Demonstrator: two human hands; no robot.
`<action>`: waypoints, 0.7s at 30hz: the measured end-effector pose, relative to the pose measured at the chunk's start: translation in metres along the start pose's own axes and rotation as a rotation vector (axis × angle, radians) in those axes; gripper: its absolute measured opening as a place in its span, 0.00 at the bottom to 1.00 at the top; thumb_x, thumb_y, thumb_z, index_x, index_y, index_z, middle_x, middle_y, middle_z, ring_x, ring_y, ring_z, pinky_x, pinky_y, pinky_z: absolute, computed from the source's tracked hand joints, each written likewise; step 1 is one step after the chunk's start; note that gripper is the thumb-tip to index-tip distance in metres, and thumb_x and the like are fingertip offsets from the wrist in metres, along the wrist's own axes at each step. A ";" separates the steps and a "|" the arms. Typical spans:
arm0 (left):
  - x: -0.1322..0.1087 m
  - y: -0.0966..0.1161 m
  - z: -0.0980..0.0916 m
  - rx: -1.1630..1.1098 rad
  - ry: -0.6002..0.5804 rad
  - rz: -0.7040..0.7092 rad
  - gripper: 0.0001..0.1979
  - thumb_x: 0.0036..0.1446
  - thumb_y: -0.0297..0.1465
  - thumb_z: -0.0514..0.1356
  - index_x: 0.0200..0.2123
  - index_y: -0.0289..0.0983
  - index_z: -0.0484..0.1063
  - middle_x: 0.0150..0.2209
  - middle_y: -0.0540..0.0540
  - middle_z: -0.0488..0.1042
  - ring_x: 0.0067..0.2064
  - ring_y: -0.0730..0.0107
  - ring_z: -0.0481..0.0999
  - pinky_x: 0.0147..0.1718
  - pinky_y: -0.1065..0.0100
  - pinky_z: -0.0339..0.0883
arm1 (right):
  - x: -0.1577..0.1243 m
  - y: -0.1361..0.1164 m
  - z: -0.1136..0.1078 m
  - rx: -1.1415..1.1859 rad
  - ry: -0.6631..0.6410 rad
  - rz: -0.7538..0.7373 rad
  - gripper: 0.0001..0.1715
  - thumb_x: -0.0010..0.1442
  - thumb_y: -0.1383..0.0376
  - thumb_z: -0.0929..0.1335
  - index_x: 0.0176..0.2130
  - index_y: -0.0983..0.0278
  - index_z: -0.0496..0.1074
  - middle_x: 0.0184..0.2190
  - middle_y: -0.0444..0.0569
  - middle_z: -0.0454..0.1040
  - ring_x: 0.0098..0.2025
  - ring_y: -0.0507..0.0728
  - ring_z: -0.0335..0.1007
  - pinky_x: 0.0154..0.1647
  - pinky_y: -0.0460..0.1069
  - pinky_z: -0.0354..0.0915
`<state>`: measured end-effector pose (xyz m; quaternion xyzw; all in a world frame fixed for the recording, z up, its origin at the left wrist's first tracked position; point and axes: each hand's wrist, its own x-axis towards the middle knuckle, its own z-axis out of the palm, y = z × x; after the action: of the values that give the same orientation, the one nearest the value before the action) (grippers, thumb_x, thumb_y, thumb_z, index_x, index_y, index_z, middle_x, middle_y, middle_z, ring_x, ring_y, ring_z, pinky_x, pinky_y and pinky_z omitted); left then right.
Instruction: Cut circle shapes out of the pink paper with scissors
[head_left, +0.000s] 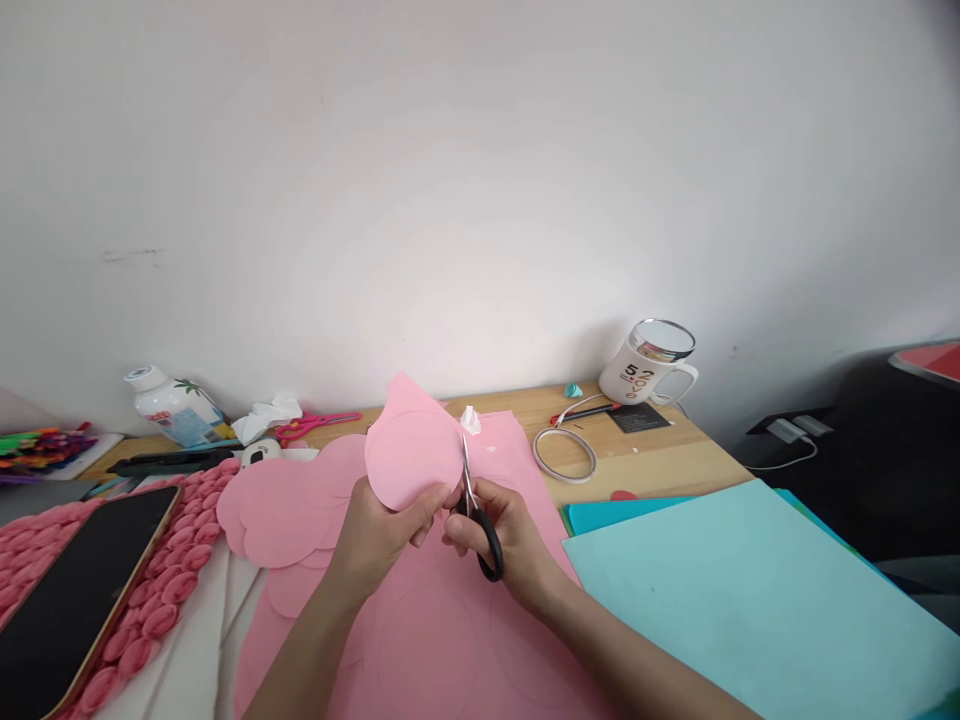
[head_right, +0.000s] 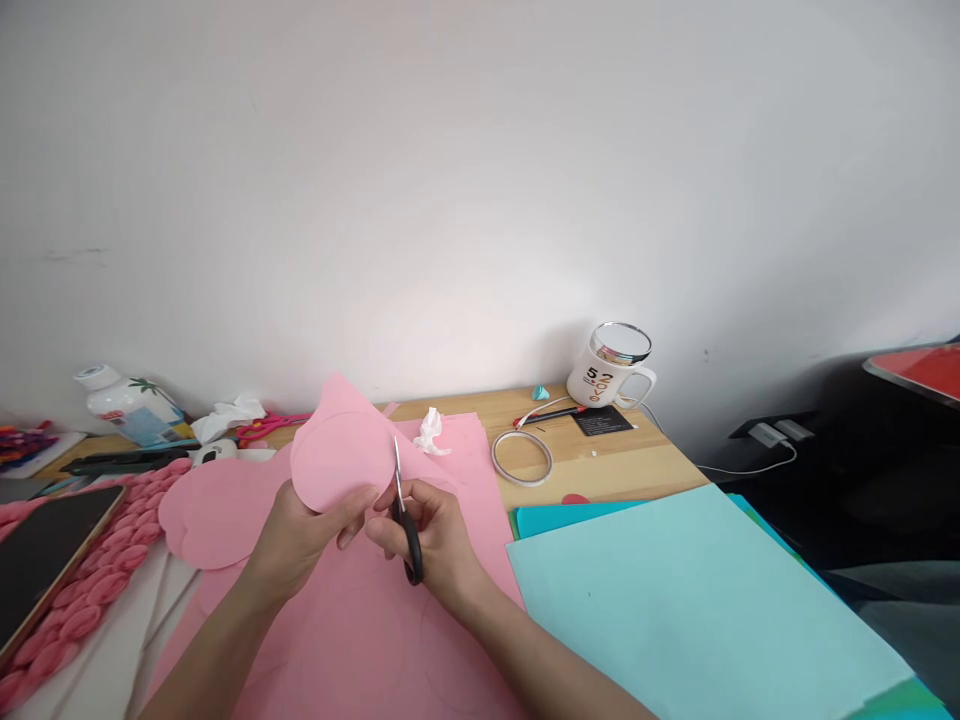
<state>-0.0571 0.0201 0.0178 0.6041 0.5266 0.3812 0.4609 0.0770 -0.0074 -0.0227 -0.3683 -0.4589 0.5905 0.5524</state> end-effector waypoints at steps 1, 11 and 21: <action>0.000 -0.001 -0.001 0.001 -0.015 0.001 0.18 0.45 0.34 0.60 0.10 0.37 0.59 0.11 0.55 0.58 0.18 0.75 0.62 0.19 0.71 0.57 | 0.000 0.000 0.000 0.001 0.001 -0.002 0.15 0.45 0.58 0.72 0.28 0.64 0.67 0.19 0.40 0.64 0.20 0.48 0.57 0.22 0.45 0.57; 0.003 -0.006 -0.006 0.016 -0.077 0.029 0.19 0.49 0.34 0.59 0.11 0.37 0.57 0.12 0.54 0.58 0.18 0.76 0.60 0.20 0.70 0.57 | -0.001 -0.004 0.001 -0.016 0.006 0.025 0.13 0.46 0.60 0.72 0.27 0.65 0.66 0.16 0.39 0.64 0.18 0.48 0.57 0.20 0.44 0.57; 0.004 -0.007 -0.007 0.005 -0.053 0.032 0.21 0.48 0.37 0.60 0.10 0.37 0.57 0.12 0.54 0.58 0.18 0.76 0.59 0.20 0.71 0.56 | -0.002 -0.008 0.001 -0.054 -0.003 0.030 0.13 0.47 0.59 0.70 0.23 0.65 0.65 0.13 0.38 0.63 0.16 0.47 0.55 0.17 0.43 0.55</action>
<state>-0.0651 0.0250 0.0130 0.6236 0.5054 0.3712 0.4668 0.0788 -0.0100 -0.0150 -0.3891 -0.4700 0.5866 0.5325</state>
